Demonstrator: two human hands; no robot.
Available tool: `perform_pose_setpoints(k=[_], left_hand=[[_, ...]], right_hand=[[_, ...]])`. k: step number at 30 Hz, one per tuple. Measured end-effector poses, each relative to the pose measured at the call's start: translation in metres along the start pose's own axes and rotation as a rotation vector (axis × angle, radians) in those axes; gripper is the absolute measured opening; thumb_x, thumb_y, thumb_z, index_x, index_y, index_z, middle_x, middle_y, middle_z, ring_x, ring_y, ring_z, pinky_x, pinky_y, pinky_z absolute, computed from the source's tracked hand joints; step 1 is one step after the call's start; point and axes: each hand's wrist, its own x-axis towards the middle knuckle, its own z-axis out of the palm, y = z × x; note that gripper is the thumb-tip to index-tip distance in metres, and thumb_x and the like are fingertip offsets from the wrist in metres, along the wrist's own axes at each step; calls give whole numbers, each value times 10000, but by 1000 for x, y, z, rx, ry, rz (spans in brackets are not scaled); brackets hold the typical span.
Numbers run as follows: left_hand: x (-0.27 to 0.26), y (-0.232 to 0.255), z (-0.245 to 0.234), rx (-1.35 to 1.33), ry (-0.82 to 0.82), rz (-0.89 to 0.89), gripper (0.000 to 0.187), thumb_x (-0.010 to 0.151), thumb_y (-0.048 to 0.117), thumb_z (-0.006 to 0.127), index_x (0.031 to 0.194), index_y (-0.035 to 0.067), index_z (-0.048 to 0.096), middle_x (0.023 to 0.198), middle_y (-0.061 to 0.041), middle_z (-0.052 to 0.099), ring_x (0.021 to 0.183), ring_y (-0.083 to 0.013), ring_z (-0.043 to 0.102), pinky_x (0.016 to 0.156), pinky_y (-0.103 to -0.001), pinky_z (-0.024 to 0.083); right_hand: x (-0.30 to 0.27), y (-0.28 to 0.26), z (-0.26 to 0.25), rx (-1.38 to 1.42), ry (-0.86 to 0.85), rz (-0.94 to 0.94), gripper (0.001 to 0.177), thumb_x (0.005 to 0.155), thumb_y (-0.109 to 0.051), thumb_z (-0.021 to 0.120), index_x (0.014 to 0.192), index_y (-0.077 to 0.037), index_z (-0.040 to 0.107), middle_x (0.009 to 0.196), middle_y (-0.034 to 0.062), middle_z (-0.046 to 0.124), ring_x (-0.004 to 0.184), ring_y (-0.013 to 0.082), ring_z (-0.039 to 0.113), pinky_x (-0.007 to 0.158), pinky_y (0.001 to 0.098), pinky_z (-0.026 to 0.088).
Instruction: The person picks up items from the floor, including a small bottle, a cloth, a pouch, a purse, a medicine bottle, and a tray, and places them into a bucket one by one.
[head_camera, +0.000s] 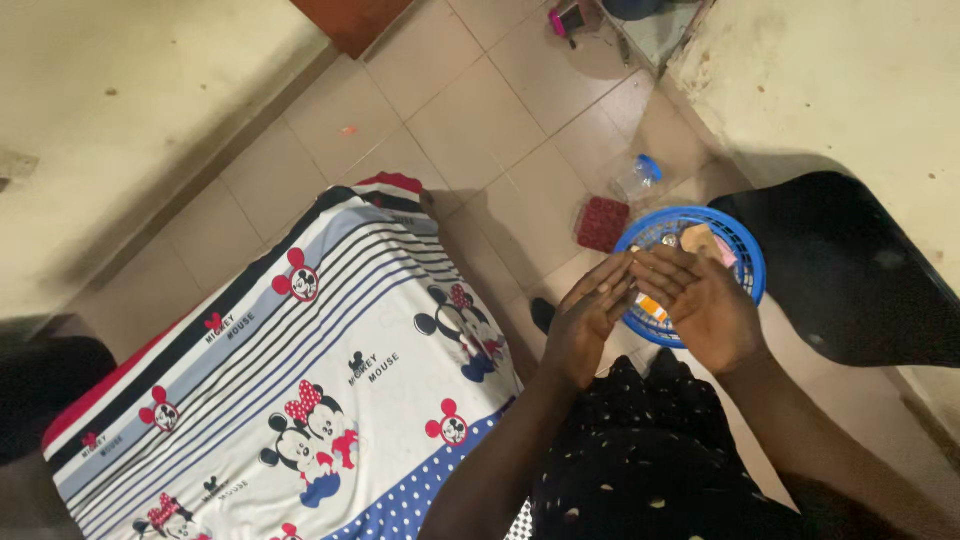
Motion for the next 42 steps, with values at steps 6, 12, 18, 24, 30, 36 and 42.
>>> perform_pose_setpoints(k=[6, 12, 18, 24, 30, 36, 42], left_hand=[[24, 33, -77, -45, 92, -9, 638, 1019, 267, 586, 1551, -30, 396, 1622, -162, 431, 1452, -252, 451, 1257, -418, 315], [75, -22, -175, -108, 260, -157, 565, 1032, 236, 575, 1512, -27, 433, 1550, -153, 504, 1370, -251, 517, 1207, -406, 371], [136, -113, -296, -110, 311, -184, 585, 1014, 260, 610, 1509, -7, 448, 1513, -136, 530, 1340, -251, 547, 1174, -404, 410], [224, -191, -399, -77, 383, -173, 581, 1045, 285, 603, 1521, -14, 454, 1509, -128, 542, 1338, -209, 558, 1182, -384, 411], [326, -279, -503, -51, 409, -202, 535, 1014, 271, 636, 1483, 44, 515, 1443, -91, 592, 1264, -215, 607, 1124, -377, 460], [397, -357, -592, 360, 556, -273, 471, 1041, 177, 660, 1478, 4, 631, 1271, -164, 661, 1026, -203, 561, 948, -375, 440], [409, -379, -632, 631, 625, -347, 439, 1001, 179, 614, 1407, 14, 606, 1409, -129, 657, 1306, -214, 597, 1111, -317, 424]], right_hand=[[67, 58, 13, 57, 0, 86, 554, 1088, -385, 402, 1372, 76, 515, 1442, 267, 570, 1398, 380, 518, 1198, 496, 378], [139, 112, -61, -88, 44, 185, 562, 1074, -375, 437, 1402, 78, 495, 1427, 250, 573, 1385, 346, 529, 1179, 485, 404], [220, 179, -167, -98, 110, 253, 572, 1063, -400, 458, 1393, 65, 498, 1411, 239, 588, 1366, 336, 543, 1162, 476, 412], [318, 231, -273, -73, 159, 280, 550, 1053, -376, 484, 1396, 53, 504, 1424, 234, 581, 1361, 328, 553, 1178, 457, 410], [422, 264, -391, -21, 198, 260, 533, 1044, -358, 547, 1372, 61, 532, 1370, 215, 622, 1309, 318, 603, 1150, 447, 454], [506, 293, -508, -375, 309, 309, 349, 949, -171, 663, 1268, -30, 652, 1147, 83, 710, 1025, 207, 677, 946, 390, 553], [564, 327, -635, -991, 436, 192, 324, 927, -44, 639, 1242, -53, 715, 993, 56, 680, 843, 168, 637, 745, 325, 524]])
